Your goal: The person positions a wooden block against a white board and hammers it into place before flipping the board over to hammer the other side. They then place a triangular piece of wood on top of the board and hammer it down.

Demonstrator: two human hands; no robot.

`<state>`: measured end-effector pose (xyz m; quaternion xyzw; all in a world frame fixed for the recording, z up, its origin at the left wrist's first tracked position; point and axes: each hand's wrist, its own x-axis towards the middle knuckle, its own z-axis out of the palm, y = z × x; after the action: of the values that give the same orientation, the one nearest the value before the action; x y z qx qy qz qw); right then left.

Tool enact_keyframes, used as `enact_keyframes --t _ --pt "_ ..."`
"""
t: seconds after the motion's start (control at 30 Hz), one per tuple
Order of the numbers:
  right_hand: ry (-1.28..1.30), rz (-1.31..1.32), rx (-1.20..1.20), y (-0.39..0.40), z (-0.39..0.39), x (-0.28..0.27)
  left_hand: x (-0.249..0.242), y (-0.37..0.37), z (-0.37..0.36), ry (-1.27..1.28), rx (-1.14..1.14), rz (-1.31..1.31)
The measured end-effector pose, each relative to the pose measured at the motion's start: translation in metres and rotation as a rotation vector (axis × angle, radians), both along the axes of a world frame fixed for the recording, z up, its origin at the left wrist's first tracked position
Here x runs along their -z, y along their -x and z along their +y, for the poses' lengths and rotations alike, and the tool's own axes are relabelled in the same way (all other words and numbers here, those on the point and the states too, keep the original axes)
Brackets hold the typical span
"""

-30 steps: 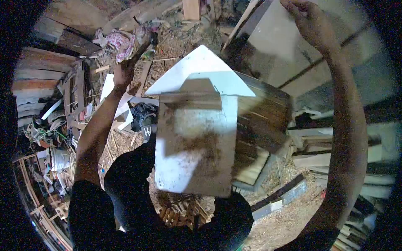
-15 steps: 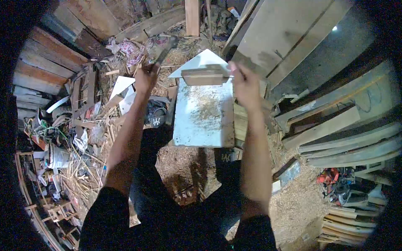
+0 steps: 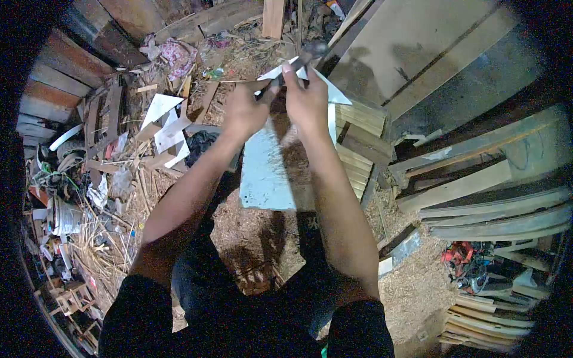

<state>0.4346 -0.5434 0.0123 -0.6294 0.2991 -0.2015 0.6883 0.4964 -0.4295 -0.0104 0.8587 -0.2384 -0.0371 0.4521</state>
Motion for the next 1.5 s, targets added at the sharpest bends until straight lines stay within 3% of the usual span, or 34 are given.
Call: enact_keyframes --t 0.07,0.1,0.17,0.2,0.23,0.3,0.37,0.47,0.5,0.57,0.7,0.83,0.97,1.27,1.5 --pt "-0.029 -0.068 0.007 -0.006 -0.007 0.021 -0.003 0.006 -0.005 -0.083 0.107 -0.036" --pt "0.152 0.022 0.031 -0.007 -0.017 0.029 -0.002 0.004 -0.006 -0.091 0.109 -0.023" --pt "0.121 -0.121 0.121 -0.001 -0.031 0.037 0.0 -0.002 -0.011 0.112 0.315 -0.016" --pt "-0.058 -0.129 0.038 0.012 -0.032 0.013 0.0 -0.008 -0.011 0.16 0.367 0.036" --pt "-0.056 -0.127 0.036 0.018 -0.036 0.0 0.001 -0.019 -0.012 0.162 0.365 0.039" --pt "-0.136 -0.148 0.217 0.03 -0.046 -0.015 -0.001 -0.037 -0.007 0.18 0.292 -0.103" --pt "0.043 -0.019 0.149 0.048 -0.064 -0.019 0.004 -0.046 0.003 0.082 0.309 -0.148" --pt "0.152 0.067 0.096 0.067 -0.063 -0.01 0.039 -0.063 0.006 0.032 0.449 -0.562" --pt "0.232 0.118 0.05 0.074 -0.065 -0.006 0.044 -0.063 0.008 0.033 0.451 -0.555" --pt "0.288 0.118 -0.022 0.083 -0.074 0.01 0.052 -0.063 0.013 -0.089 0.571 -0.107" --pt "0.399 0.076 -0.137 0.094 -0.07 0.024 0.063 -0.067 0.009 -0.124 0.595 -0.033" --pt "0.437 -0.054 -0.152 0.099 -0.057 0.016 0.076 -0.074 0.008 -0.087 0.598 -0.085" --pt "0.456 0.023 -0.215 0.106 -0.053 0.007 0.075 -0.076 0.02 -0.034 0.616 0.017" --pt "0.57 0.015 -0.247 0.105 -0.053 0.012 0.073 -0.074 0.022 -0.149 0.511 -0.158" --pt "0.408 0.03 -0.177 0.104 -0.051 0.012 0.082 -0.076 0.022 -0.099 0.526 -0.121"
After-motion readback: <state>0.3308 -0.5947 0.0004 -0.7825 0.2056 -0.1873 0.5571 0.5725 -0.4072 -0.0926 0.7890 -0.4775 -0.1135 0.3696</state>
